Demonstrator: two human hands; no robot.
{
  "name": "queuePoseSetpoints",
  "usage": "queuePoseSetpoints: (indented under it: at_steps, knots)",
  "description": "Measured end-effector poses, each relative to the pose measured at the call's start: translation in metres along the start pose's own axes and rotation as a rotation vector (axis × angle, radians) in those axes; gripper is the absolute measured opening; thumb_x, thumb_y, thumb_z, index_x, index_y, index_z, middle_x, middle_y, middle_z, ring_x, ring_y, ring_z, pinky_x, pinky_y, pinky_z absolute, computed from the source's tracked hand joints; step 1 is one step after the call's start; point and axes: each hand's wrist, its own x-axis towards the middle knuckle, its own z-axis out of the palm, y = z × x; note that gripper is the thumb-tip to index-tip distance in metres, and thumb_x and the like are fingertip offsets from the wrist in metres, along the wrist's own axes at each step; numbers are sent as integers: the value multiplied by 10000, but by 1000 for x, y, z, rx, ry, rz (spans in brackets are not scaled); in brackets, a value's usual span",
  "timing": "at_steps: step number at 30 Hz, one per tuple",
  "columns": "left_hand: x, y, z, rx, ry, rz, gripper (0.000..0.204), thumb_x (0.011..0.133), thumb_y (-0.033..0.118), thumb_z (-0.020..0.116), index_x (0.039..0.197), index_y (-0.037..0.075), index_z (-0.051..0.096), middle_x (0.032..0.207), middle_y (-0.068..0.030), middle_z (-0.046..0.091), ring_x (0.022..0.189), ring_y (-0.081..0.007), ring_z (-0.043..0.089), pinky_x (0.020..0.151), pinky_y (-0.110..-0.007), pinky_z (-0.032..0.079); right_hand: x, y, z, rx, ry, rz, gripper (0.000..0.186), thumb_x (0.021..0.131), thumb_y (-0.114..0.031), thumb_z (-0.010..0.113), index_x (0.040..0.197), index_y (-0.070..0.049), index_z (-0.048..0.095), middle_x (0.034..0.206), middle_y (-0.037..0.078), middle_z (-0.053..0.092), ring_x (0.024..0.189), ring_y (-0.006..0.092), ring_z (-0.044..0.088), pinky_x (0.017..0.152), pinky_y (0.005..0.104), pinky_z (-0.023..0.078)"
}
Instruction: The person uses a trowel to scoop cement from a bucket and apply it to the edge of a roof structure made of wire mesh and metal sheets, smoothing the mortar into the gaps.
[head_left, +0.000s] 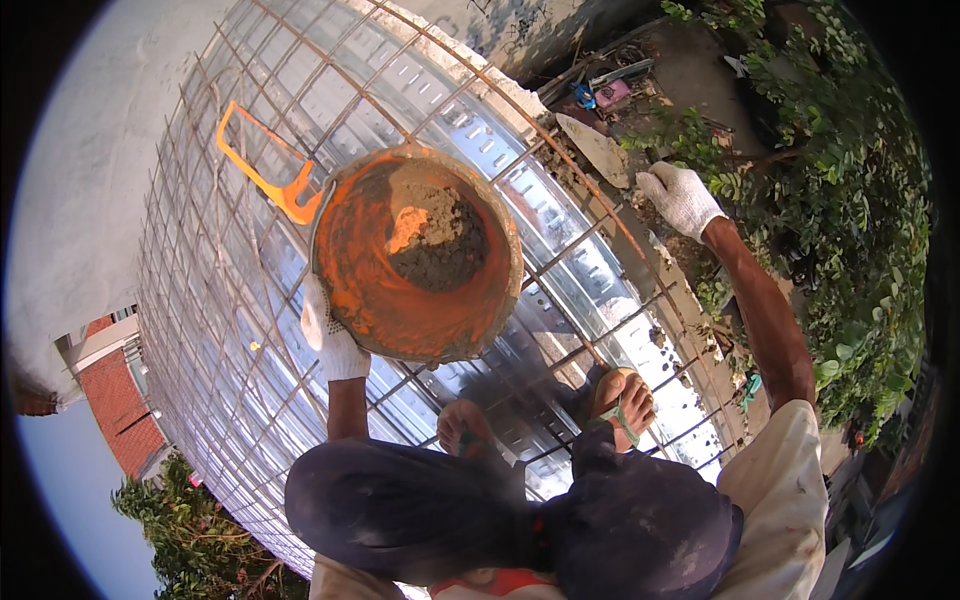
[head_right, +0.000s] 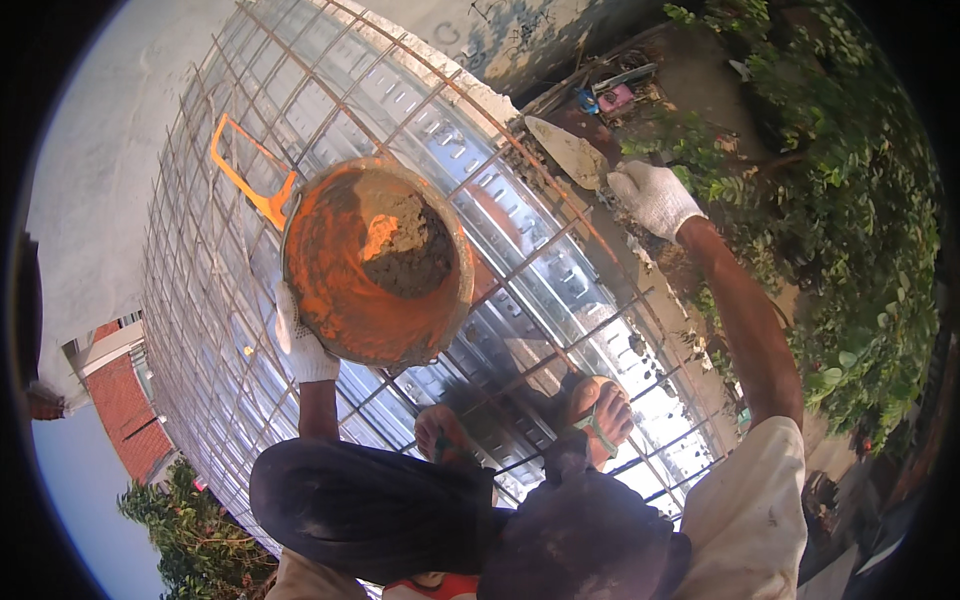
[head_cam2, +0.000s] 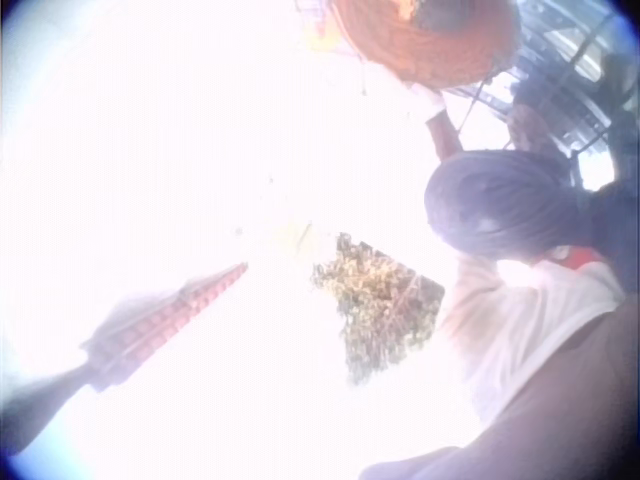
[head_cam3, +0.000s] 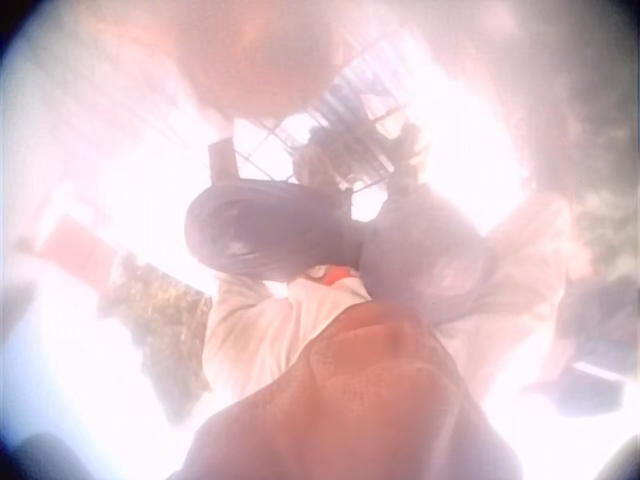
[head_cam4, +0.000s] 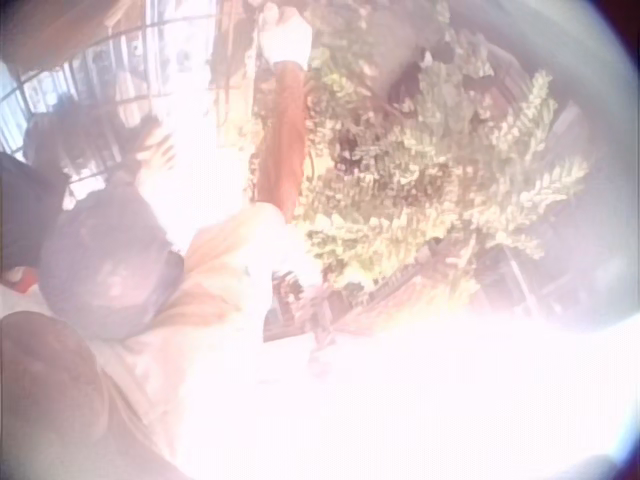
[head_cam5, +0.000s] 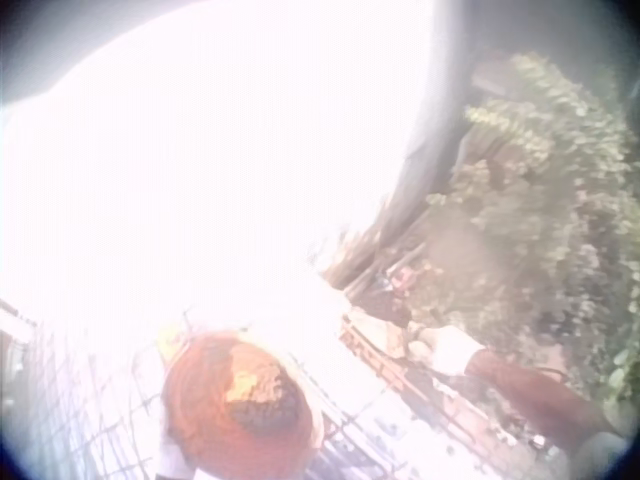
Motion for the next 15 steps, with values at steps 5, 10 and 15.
queuePoseSetpoints:
  at_steps: [5,10,15]
  knots:
    - [0,-1,6,-60,-38,-58,511,1106,393,579,1433,0,584,1337,-124,683,1143,-248,702,935,-409,596,63,-22,26,-287,1,-97,383,1047,-367,591,1057,-1,704,913,290,716,917,492,698,815,551,558]
    - [4,3,-4,-49,19,-85,481,1115,384,560,1411,7,601,1318,-126,690,1138,-242,705,918,-402,600,57,-14,8,-286,-123,-225,380,1038,-355,608,970,11,688,879,292,703,877,501,690,771,560,553]
    - [3,4,0,-39,-15,-71,472,1114,387,563,1386,6,619,1284,-117,704,1106,-234,717,893,-388,603,4,13,-22,-317,-116,-222,347,1024,-329,638,931,5,648,856,275,678,853,495,665,726,557,525]
